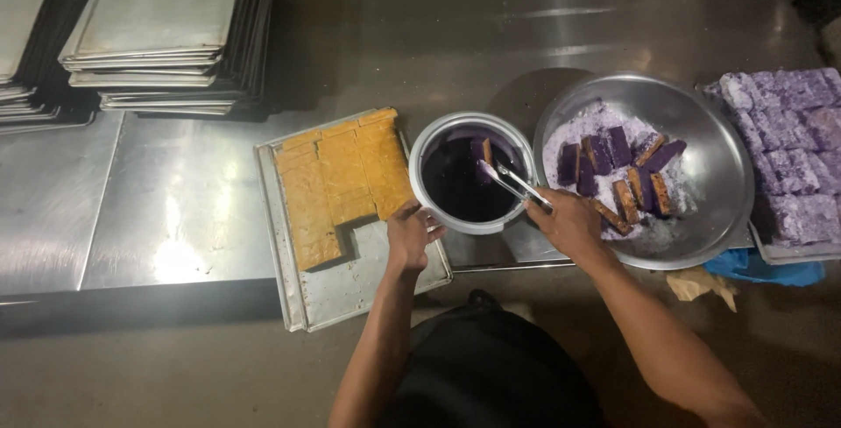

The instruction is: Dipping slices of bread into a dark ube syrup and coating them with shredded coconut flakes.

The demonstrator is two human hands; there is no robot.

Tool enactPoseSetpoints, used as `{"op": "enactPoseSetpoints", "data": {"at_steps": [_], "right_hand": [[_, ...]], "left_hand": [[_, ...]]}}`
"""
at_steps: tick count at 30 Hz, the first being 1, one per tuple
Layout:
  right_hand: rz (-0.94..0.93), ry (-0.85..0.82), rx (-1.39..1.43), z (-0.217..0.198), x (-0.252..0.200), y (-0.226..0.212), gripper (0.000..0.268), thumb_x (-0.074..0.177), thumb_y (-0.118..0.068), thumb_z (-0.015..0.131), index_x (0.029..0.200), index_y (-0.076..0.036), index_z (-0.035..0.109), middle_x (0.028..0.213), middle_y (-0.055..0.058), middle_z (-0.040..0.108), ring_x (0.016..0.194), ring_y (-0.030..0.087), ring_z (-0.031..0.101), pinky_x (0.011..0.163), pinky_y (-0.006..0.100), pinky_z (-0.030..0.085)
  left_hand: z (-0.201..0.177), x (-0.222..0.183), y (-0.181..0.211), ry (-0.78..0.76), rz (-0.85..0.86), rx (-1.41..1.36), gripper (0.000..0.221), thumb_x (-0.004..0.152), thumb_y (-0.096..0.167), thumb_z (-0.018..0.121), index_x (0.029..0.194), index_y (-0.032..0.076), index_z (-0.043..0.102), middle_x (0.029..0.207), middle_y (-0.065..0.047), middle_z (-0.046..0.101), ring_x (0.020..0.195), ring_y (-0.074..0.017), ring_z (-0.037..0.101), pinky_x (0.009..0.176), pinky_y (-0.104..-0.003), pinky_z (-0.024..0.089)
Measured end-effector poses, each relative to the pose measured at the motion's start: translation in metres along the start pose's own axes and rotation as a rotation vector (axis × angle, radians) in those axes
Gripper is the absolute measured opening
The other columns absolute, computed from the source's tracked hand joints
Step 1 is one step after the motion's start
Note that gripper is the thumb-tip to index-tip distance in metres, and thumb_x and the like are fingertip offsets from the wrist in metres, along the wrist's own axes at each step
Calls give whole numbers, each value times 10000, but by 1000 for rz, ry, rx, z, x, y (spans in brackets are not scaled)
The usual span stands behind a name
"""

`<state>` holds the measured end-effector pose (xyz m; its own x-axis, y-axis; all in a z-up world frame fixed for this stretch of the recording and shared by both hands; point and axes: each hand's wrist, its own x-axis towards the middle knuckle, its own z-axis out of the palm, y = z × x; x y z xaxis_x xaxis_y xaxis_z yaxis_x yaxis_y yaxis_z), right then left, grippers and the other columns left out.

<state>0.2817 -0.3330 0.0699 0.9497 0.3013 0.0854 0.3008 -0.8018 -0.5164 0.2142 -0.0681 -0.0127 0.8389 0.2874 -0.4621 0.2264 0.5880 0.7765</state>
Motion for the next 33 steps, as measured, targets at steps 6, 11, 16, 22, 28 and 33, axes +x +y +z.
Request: {"op": "enactPoseSetpoints", "data": {"at_steps": [6, 11, 16, 22, 28, 33], "right_hand": [[-27, 27, -21, 5, -4, 9, 373, 894, -395, 724, 1170, -149, 770, 789, 150, 718, 628, 313, 678, 596, 452, 514], [-10, 6, -48, 12, -8, 19, 380, 916, -410, 711, 1184, -144, 760, 772, 160, 702, 658, 338, 678, 608, 468, 512], [-95, 68, -31, 15, -13, 24, 397, 917, -420, 715, 1157, -106, 752, 822, 155, 723, 715, 361, 686, 640, 475, 526], [-36, 46, -26, 14, -10, 15, 413, 902, -417, 719, 1177, -111, 760, 840, 172, 733, 723, 361, 700, 644, 466, 537], [77, -65, 114, 5, -11, 17, 419, 909, -430, 723, 1209, -139, 759, 664, 139, 683, 542, 230, 627, 549, 380, 486], [292, -153, 164, -28, -11, 43, 416, 923, -442, 721, 1240, -177, 760, 646, 51, 638, 521, 137, 540, 519, 334, 461]], "left_hand": [[-4, -1, -4, 8, 11, -11, 214, 939, 24, 524, 1092, -1, 670, 949, -99, 710, 827, -217, 685, 728, -377, 603], [-7, -1, -5, 1, 11, -12, 217, 941, 25, 508, 1101, -9, 651, 944, -122, 710, 829, -243, 693, 727, -390, 607], [-5, 0, -4, 12, 0, -20, 222, 931, 6, 504, 1092, -37, 650, 952, -129, 701, 839, -251, 695, 737, -405, 625], [3, -11, 11, 23, -18, 1, 229, 928, 13, 518, 1110, -18, 653, 982, -106, 710, 842, -227, 693, 739, -390, 601], [1, -12, 11, 7, -13, 10, 232, 935, 19, 517, 1115, -19, 658, 969, -97, 707, 830, -209, 682, 742, -383, 589], [4, -13, 14, 12, -21, 1, 235, 928, 8, 520, 1116, -37, 654, 955, -111, 709, 815, -213, 679, 742, -384, 591]]}}
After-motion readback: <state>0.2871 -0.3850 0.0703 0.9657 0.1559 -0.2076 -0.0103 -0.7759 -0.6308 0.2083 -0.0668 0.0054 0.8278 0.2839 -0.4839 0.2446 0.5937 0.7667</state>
